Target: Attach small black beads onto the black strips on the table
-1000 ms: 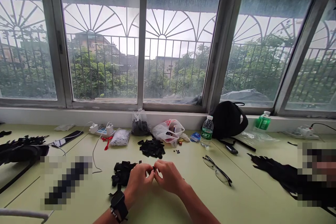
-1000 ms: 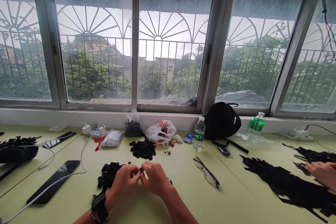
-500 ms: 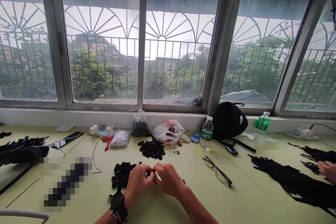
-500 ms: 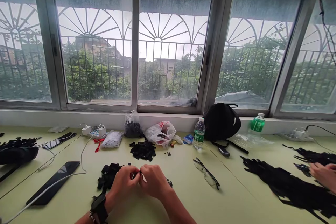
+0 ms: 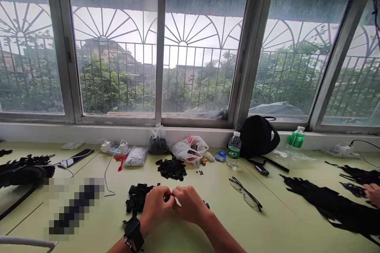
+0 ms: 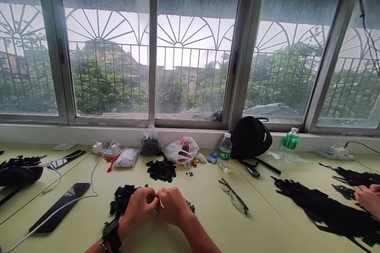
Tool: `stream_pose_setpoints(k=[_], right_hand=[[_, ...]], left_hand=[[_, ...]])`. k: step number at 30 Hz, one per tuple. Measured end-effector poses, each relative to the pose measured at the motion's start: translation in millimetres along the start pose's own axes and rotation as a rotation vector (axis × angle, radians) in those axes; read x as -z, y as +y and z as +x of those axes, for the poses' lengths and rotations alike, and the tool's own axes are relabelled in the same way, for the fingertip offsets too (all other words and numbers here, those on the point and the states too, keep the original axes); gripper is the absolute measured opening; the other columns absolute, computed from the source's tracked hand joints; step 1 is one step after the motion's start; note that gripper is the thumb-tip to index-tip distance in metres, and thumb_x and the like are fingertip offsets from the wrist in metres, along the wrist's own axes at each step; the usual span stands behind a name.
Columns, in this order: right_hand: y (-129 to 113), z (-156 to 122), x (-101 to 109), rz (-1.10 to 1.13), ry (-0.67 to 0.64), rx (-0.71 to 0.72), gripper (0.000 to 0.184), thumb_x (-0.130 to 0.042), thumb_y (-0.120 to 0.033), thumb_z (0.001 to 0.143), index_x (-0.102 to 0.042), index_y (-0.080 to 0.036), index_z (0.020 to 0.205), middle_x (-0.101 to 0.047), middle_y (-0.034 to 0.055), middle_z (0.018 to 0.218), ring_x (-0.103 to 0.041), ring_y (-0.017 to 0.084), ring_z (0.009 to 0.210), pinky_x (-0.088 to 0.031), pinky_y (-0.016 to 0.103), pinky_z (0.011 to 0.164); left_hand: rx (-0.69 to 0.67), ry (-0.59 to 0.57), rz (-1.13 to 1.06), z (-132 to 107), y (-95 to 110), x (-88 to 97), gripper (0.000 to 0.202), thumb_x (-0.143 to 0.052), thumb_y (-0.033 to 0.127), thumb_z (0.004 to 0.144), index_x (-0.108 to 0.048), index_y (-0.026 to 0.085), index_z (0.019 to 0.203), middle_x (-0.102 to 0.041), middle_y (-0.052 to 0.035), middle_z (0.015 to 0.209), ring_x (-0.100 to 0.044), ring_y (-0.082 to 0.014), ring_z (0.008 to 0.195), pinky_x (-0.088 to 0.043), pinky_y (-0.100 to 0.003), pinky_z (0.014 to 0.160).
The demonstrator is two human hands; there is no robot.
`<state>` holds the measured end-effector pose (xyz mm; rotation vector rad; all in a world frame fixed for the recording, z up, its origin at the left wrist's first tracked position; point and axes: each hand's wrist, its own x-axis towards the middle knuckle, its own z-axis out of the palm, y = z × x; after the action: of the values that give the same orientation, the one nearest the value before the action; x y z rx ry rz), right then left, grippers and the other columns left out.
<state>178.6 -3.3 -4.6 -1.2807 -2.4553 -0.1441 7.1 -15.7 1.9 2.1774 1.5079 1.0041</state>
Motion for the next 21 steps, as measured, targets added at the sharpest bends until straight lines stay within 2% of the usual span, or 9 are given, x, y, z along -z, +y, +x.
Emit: stream_pose_setpoints(k=[11,21], right_hand=[[-3.9,-0.9,3.1,-0.055,-0.013,0.006,0.008,-0.056,-0.021,0.087,-0.063,-0.019,0.083,-0.074,0.0029,0.084,-0.065,0.017,0.071,-0.028,0.029,0.061],[-2.7,0.6,0.1,-0.037,-0.014,0.01,0.005,-0.059,-0.02,0.085,-0.064,-0.02,0.083,-0.074,0.0023,0.084,-0.066,0.017,0.071,-0.03,0.028,0.062]], left_hand=[[0.019,0.04,-0.007,-1.7,1.4,0.0,0.025,-0.055,0.027,0.084,-0.055,0.022,0.06,-0.066,-0.0002,0.064,-0.051,-0.0155,0.059,-0.024,-0.028,0.059],[-0.025,0.014,-0.03,1.8,-6.9,-7.3,0.026,-0.057,0.026,0.08,-0.049,0.019,0.057,-0.055,0.0018,0.056,-0.043,-0.0128,0.056,-0.021,-0.028,0.055]])
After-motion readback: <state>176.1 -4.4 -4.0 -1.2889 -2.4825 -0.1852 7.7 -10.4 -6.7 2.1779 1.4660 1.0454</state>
